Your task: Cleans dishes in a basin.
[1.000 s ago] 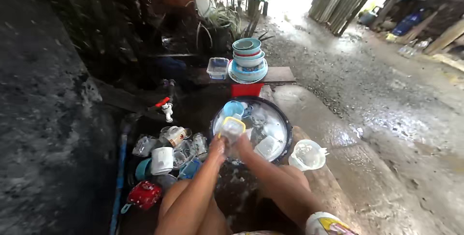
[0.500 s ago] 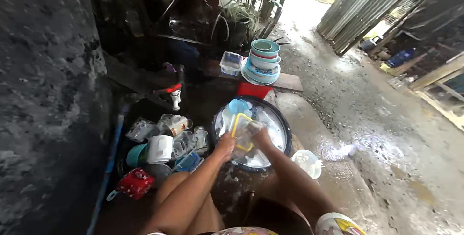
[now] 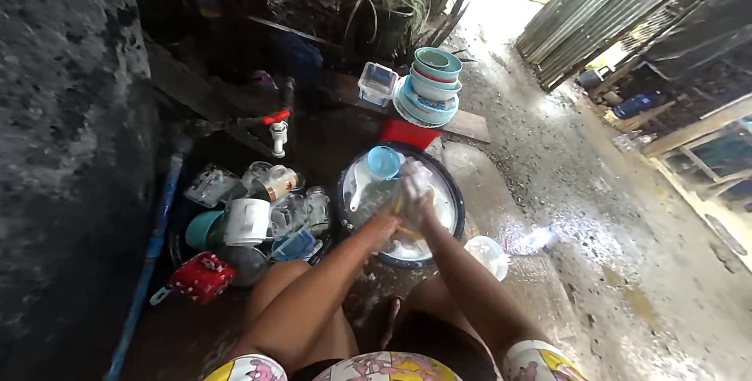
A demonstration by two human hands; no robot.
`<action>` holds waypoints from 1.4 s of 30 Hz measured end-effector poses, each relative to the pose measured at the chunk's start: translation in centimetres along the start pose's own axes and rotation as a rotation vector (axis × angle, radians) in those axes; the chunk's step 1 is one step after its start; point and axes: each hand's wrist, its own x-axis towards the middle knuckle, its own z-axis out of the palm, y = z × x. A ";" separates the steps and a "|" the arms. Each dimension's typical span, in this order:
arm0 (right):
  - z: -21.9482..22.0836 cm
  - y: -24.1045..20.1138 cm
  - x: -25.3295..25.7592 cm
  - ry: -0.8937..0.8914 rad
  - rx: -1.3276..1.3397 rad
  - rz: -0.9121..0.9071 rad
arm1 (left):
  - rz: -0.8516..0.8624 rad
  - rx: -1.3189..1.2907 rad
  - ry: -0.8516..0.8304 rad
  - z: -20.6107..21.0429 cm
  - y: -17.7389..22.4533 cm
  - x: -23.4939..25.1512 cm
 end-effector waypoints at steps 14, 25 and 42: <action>1.2 -0.9 -1.3 -0.276 -0.350 -0.264 | 0.074 -0.112 0.101 -1.4 -0.6 -0.4; -2.5 -4.1 3.3 0.102 -0.363 -0.072 | 0.097 -0.143 -0.105 0.0 -0.3 -1.2; 1.8 -5.3 1.9 0.265 -0.152 -0.243 | 0.215 0.398 0.310 -0.8 0.4 0.0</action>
